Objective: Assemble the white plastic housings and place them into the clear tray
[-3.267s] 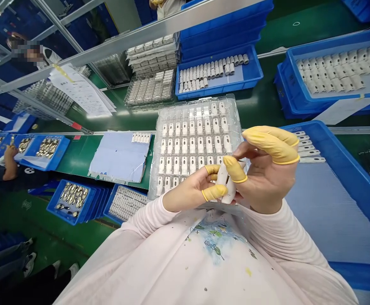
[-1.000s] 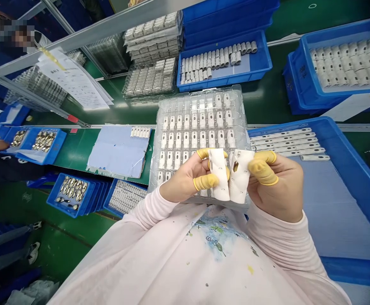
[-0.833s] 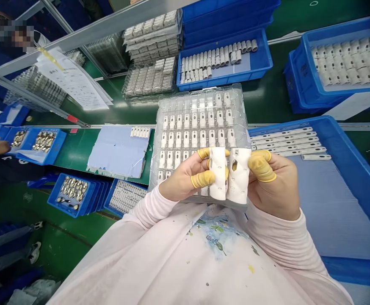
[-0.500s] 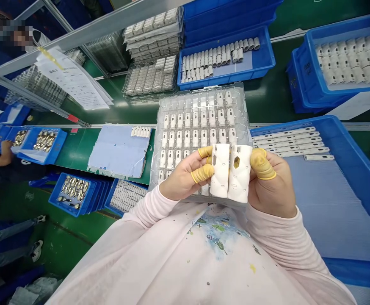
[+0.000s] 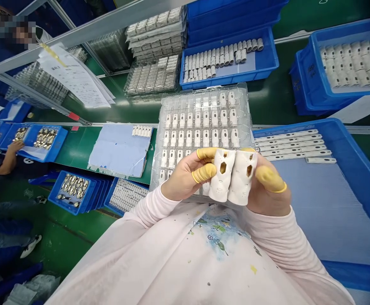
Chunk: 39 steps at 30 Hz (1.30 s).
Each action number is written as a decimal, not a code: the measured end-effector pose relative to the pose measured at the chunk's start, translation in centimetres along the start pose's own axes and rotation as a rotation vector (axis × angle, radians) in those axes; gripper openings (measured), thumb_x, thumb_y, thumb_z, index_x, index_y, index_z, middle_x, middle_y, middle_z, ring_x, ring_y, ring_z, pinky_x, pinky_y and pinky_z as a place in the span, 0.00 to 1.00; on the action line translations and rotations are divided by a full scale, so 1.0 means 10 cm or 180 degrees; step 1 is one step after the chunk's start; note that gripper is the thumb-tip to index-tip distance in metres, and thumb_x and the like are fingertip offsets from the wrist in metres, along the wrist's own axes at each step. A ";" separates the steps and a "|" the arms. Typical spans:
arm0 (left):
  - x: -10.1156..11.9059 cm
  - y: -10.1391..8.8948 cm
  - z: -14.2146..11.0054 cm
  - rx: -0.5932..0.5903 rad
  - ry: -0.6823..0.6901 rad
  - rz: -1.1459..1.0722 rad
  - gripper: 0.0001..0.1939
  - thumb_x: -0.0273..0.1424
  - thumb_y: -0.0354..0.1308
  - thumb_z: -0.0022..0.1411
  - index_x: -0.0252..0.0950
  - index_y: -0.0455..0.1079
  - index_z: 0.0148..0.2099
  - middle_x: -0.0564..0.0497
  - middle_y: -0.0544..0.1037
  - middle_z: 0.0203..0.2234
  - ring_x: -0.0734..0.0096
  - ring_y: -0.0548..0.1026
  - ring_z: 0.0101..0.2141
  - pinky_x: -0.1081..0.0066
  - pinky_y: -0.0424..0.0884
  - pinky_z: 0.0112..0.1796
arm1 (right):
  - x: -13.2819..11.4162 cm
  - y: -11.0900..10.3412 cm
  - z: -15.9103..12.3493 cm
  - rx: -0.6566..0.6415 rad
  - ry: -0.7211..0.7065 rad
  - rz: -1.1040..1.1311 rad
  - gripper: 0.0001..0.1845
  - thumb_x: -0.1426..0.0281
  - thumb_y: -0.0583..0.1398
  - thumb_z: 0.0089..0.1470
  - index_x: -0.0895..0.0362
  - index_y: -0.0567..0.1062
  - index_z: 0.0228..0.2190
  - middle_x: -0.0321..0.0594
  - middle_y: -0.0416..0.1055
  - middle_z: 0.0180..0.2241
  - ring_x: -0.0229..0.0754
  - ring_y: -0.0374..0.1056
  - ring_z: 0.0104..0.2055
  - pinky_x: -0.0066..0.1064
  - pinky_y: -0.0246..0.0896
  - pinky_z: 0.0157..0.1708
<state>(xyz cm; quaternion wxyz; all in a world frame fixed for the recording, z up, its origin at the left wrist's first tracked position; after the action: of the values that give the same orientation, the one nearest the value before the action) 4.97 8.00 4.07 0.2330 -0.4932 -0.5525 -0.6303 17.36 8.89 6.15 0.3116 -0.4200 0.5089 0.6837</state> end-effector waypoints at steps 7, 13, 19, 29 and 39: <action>0.11 -0.08 -0.03 0.0346 0.0644 0.0324 0.28 0.52 0.77 0.54 0.40 0.73 0.45 0.52 0.81 0.37 0.73 0.78 0.35 0.70 0.77 0.38 | 0.16 0.03 -0.02 -0.0173 0.0302 0.0617 0.20 0.54 0.73 0.46 0.52 0.72 0.29 0.33 0.70 0.16 0.43 0.67 0.18 0.38 0.69 0.24; 0.04 -0.06 -0.06 0.0308 0.0409 0.0404 0.28 0.57 0.70 0.60 0.41 0.72 0.50 0.53 0.80 0.34 0.74 0.77 0.29 0.74 0.73 0.26 | 0.14 0.07 0.01 -0.0202 0.0169 0.0854 0.16 0.55 0.72 0.49 0.51 0.75 0.29 0.33 0.70 0.16 0.45 0.71 0.22 0.46 0.77 0.34; -0.03 0.01 -0.09 0.0081 0.0073 0.0380 0.27 0.58 0.64 0.66 0.40 0.73 0.51 0.50 0.82 0.37 0.69 0.81 0.33 0.72 0.77 0.27 | 0.08 0.14 0.04 -0.0146 0.0114 0.0853 0.17 0.55 0.72 0.49 0.52 0.74 0.26 0.34 0.69 0.17 0.49 0.75 0.29 0.50 0.79 0.37; 0.09 0.07 -0.09 0.0187 -0.0244 -0.0005 0.34 0.53 0.77 0.54 0.41 0.70 0.52 0.51 0.81 0.40 0.70 0.82 0.36 0.75 0.76 0.31 | 0.24 0.01 -0.02 0.0252 0.0839 0.1056 0.23 0.48 0.77 0.40 0.49 0.84 0.32 0.34 0.76 0.24 0.46 0.73 0.25 0.46 0.81 0.36; 0.12 0.06 -0.06 0.0349 -0.0269 -0.0621 0.32 0.45 0.80 0.52 0.45 0.70 0.53 0.59 0.80 0.37 0.76 0.80 0.32 0.77 0.78 0.33 | 0.21 0.12 0.03 0.0341 0.0978 0.1412 0.20 0.53 0.80 0.36 0.47 0.79 0.24 0.34 0.77 0.26 0.61 0.82 0.44 0.61 0.83 0.50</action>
<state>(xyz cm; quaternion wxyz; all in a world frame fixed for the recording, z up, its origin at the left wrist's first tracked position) 4.81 7.55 5.46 0.1738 -0.4498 -0.6408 -0.5974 15.29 8.81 4.81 0.0951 -0.3799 0.6653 0.6356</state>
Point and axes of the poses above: each hand's wrist, its own z-axis towards the middle knuckle, its own y-axis out of the palm, x = y × z, the point moved 7 cm from there along z, towards the middle knuckle
